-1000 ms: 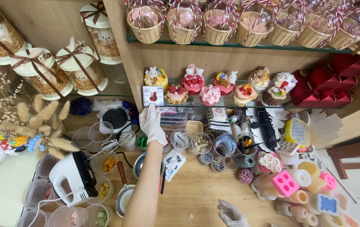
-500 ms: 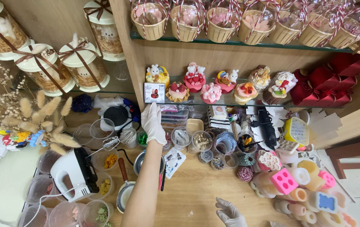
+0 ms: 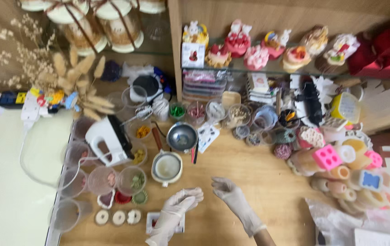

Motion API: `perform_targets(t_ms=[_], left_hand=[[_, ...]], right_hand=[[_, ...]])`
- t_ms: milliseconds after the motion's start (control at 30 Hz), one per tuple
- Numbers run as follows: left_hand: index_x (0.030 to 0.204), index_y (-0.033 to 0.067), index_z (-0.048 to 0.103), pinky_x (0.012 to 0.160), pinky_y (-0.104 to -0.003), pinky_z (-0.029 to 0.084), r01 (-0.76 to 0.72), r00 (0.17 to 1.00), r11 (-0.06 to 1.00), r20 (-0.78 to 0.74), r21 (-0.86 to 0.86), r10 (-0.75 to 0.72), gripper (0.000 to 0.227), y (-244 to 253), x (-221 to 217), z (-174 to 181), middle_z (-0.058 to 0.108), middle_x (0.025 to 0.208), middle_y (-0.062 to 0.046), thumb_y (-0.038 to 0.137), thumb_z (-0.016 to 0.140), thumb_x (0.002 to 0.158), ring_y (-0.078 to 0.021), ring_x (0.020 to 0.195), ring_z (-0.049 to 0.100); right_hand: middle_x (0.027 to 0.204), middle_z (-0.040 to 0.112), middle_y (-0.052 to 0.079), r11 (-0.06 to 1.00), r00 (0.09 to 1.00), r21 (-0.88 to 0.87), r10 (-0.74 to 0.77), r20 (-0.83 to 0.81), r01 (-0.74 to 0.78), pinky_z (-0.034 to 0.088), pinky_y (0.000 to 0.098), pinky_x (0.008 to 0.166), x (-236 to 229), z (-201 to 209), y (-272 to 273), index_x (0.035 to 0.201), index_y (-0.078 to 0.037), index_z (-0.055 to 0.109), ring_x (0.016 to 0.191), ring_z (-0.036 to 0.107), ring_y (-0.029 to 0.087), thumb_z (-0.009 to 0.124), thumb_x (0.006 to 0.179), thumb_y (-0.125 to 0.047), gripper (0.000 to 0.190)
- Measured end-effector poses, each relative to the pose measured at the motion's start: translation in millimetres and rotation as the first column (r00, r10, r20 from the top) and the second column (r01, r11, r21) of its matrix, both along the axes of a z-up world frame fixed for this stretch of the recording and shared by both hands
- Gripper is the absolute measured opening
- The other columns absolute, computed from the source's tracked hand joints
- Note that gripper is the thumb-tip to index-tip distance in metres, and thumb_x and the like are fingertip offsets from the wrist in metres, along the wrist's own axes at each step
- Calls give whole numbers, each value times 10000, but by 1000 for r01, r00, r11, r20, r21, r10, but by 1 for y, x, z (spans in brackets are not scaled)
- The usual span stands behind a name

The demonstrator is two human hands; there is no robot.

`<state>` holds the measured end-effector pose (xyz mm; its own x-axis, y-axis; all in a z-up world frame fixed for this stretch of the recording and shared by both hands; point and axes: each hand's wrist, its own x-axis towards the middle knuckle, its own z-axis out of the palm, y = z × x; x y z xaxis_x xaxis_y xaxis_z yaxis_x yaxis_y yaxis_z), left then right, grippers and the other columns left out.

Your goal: The person organizes various handmade soaps and craft items on shelves and a desk, placing boxed items and decorative soaps onto glass display shelves and tidying small tools and papers on the workspace.

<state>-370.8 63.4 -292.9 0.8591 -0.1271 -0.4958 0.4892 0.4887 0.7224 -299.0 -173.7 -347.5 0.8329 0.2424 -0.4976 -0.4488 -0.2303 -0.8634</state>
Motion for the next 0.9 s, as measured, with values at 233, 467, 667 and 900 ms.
perform_targets(t_ms=[233,467,667,900], left_hand=[[1157,65,724,873,-302,580,-234,889,966,-378,108,258,232,29,-159,-151,769,1174,-81,147,616,968,-202,1040,735],[1067,87,720,636,-220,477,-434,866,846,-117,309,487,122,43,-177,-198,754,1091,13,87,686,949,-111,810,690],[1107,104,738,637,-218,469,-344,910,898,-137,275,391,153,63,-175,-178,763,1004,-45,126,686,965,-115,774,665],[1105,90,737,647,-243,459,-295,936,902,-93,316,339,150,77,-168,-182,723,980,-38,118,713,959,-114,770,656]], right_hand=[[1215,741,89,988,990,-54,143,-13,-143,549,312,950,-56,-20,62,1347,-92,663,1115,679,213,678,916,-74,432],[1406,530,204,781,783,-488,561,269,-391,434,428,1075,-112,-33,87,1472,-73,448,1293,508,384,899,604,-34,979],[1292,569,205,784,840,-592,438,319,-185,488,396,1025,-137,-65,119,1377,-81,511,1201,561,375,927,551,-100,925],[1244,594,183,773,883,-589,423,202,-235,519,386,984,-131,-42,115,1403,-121,534,1152,604,361,883,615,-79,863]])
